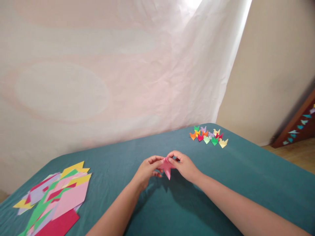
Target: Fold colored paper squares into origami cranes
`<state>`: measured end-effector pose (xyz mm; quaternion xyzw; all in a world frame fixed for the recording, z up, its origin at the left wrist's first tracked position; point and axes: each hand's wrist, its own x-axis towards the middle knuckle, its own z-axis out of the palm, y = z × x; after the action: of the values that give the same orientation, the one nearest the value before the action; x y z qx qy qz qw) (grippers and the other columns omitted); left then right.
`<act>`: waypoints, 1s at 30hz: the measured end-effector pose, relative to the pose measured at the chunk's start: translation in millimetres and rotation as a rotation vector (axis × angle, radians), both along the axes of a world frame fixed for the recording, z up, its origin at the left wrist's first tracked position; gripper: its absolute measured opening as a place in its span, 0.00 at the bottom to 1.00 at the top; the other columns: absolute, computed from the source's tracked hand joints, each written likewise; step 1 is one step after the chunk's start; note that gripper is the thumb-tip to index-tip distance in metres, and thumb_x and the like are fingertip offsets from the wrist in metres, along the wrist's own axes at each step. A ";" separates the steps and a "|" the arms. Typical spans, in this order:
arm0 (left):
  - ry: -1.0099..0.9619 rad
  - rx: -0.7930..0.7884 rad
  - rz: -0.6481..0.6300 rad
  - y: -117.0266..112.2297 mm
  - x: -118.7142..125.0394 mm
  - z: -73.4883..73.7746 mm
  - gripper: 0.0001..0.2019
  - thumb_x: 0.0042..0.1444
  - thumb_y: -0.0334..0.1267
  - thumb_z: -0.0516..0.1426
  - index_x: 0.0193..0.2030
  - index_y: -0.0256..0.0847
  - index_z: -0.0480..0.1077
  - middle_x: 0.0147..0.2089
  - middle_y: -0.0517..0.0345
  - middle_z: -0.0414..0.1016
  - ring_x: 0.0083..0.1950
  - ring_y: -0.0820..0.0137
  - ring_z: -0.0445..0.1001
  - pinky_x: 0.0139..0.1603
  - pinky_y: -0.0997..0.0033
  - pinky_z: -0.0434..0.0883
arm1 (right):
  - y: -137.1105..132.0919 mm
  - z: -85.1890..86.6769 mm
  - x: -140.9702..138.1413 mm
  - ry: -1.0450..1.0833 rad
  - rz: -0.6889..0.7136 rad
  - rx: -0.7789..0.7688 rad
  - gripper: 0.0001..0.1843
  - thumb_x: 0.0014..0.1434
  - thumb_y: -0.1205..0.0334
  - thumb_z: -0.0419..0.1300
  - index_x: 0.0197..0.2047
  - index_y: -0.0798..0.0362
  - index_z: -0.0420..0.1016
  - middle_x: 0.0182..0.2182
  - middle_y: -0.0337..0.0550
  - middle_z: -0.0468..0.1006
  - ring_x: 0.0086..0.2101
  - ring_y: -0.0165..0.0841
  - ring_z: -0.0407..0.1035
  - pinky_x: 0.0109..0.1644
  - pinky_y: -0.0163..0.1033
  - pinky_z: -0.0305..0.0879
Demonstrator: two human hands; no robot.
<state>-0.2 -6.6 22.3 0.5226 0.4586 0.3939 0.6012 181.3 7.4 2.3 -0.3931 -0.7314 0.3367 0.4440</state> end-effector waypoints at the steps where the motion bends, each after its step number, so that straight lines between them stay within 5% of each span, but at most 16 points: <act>1: -0.015 -0.030 -0.022 -0.6 -0.5 -0.4 0.14 0.50 0.44 0.60 0.39 0.36 0.71 0.31 0.56 0.72 0.28 0.74 0.71 0.26 0.76 0.70 | 0.3 -0.4 0.2 0.007 0.007 -0.006 0.08 0.60 0.61 0.53 0.35 0.52 0.73 0.34 0.40 0.74 0.39 0.33 0.67 0.42 0.35 0.60; 5: -0.033 -0.073 -0.068 -2.9 0.0 -4.2 0.13 0.50 0.44 0.61 0.35 0.35 0.70 0.31 0.55 0.72 0.28 0.72 0.72 0.28 0.72 0.72 | 0.9 -4.4 -0.8 0.026 0.051 -0.088 0.08 0.60 0.61 0.52 0.36 0.52 0.72 0.32 0.39 0.74 0.34 0.31 0.67 0.39 0.34 0.61; 13: 0.067 0.106 -0.063 -2.6 3.4 -6.0 0.15 0.50 0.47 0.61 0.35 0.34 0.71 0.31 0.53 0.74 0.29 0.70 0.73 0.29 0.71 0.73 | 2.0 -8.7 -3.1 0.141 0.098 -0.280 0.08 0.58 0.59 0.55 0.35 0.55 0.71 0.28 0.37 0.73 0.28 0.28 0.66 0.33 0.33 0.61; 24: 0.178 0.205 0.053 0.5 9.0 -12.0 0.12 0.50 0.43 0.59 0.30 0.34 0.70 0.24 0.58 0.72 0.25 0.72 0.71 0.26 0.73 0.70 | -4.6 3.4 -4.2 0.071 -0.041 -0.087 0.05 0.57 0.64 0.56 0.36 0.53 0.71 0.32 0.39 0.75 0.34 0.31 0.69 0.39 0.34 0.63; 30: 0.198 0.245 0.050 -1.9 8.7 -7.3 0.11 0.51 0.42 0.59 0.31 0.35 0.70 0.25 0.59 0.72 0.25 0.73 0.70 0.27 0.75 0.68 | -2.0 0.7 -3.3 0.108 -0.017 -0.155 0.08 0.57 0.62 0.56 0.38 0.54 0.73 0.33 0.41 0.77 0.34 0.31 0.70 0.39 0.35 0.64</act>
<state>8.5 -8.4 15.0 0.6167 0.4771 0.4084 0.4747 178.0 5.4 3.0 -0.4139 -0.6747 0.4093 0.4539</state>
